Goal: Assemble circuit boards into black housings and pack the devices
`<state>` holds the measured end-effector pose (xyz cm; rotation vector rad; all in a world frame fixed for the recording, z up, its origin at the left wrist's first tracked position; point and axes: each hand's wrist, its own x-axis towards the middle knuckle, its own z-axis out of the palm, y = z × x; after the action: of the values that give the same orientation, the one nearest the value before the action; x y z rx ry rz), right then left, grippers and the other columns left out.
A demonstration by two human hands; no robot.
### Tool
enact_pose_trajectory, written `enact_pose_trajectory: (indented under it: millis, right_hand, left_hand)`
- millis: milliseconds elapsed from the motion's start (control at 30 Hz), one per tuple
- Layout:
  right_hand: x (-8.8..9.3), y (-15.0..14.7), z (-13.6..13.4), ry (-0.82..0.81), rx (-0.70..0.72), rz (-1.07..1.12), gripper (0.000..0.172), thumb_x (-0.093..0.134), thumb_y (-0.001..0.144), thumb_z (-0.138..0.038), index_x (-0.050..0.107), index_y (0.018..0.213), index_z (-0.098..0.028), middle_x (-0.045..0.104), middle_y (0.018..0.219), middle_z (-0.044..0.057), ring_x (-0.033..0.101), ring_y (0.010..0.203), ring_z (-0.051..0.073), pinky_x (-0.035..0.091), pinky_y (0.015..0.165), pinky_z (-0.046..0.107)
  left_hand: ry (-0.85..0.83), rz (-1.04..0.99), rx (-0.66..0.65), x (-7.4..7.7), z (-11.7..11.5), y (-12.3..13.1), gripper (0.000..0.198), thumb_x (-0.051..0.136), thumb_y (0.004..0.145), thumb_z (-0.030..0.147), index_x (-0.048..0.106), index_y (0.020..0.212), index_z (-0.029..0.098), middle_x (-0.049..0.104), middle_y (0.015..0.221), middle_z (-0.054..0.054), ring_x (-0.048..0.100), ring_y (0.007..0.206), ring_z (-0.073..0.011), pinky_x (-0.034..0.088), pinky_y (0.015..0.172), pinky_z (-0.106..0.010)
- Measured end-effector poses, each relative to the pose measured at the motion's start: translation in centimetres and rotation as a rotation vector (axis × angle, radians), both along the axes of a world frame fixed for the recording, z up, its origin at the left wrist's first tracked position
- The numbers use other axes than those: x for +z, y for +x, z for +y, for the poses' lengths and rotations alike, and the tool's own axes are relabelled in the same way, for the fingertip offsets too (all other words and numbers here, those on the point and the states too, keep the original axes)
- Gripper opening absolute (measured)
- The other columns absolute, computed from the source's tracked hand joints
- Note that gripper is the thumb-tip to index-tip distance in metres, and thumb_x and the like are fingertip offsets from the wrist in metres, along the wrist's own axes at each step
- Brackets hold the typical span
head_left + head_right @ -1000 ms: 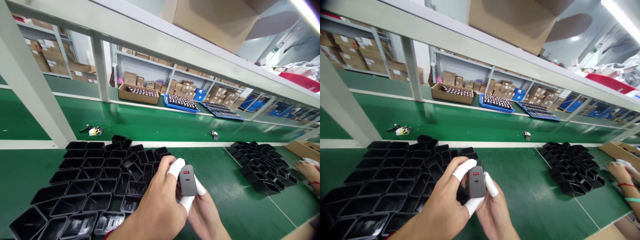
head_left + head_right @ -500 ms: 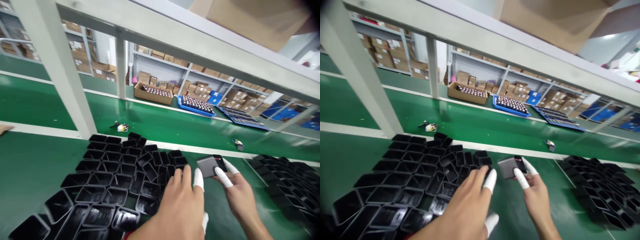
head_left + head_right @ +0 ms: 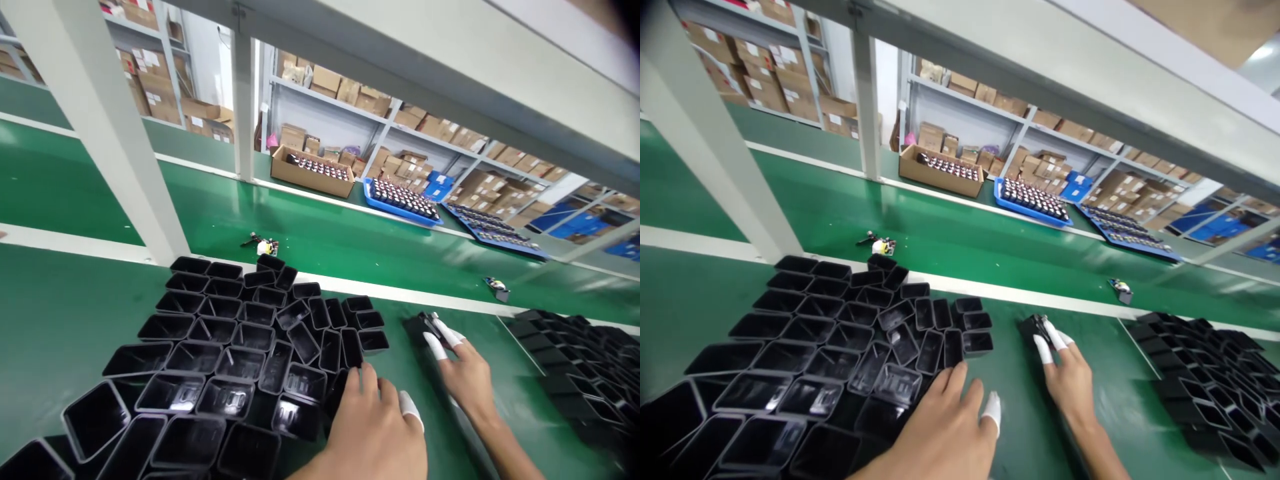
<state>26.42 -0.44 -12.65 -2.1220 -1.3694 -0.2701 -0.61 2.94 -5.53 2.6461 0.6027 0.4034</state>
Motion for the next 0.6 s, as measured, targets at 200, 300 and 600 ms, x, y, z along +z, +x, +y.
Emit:
enact_pose_trajectory:
  millis: [200, 300, 600]
  right_hand:
    - [-0.2, 0.8, -0.4, 0.02, -0.078, -0.06, 0.076, 0.038, 0.089, -0.066, 0.067, 0.123, -0.005, 0.069, 0.114, 0.023, 0.067, 0.104, 0.039, 0.052, 0.091, 0.048]
    - [0.1, 1.2, -0.2, -0.042, -0.075, -0.029, 0.079, 0.041, 0.083, -0.068, 0.069, 0.123, -0.005, 0.072, 0.1, 0.02, 0.07, 0.091, 0.04, 0.054, 0.08, 0.049]
    - [2.4, 0.7, 10.3, -0.047, -0.042, 0.084, 0.073, 0.052, 0.084, -0.059, 0.054, 0.141, -0.014, 0.074, 0.107, 0.016, 0.072, 0.09, 0.034, 0.054, 0.079, 0.043]
  left_hand:
    - [0.038, -0.042, 0.111, -4.3, -1.6, 2.9, 0.024, 0.065, 0.085, 0.028, 0.079, 0.084, 0.01, 0.071, 0.098, -0.029, 0.06, 0.107, -0.0517, 0.051, 0.083, -0.064]
    - [0.055, -0.019, 0.177, -6.2, -2.0, 4.5, 0.026, 0.062, 0.086, 0.028, 0.079, 0.085, 0.008, 0.071, 0.095, -0.028, 0.061, 0.105, -0.0498, 0.052, 0.082, -0.062]
    - [0.211, -0.011, 0.338, -10.8, -2.6, 6.9, 0.051, 0.066, 0.083, 0.044, 0.077, 0.103, -0.002, 0.073, 0.101, -0.027, 0.068, 0.102, -0.0454, 0.058, 0.081, -0.05]
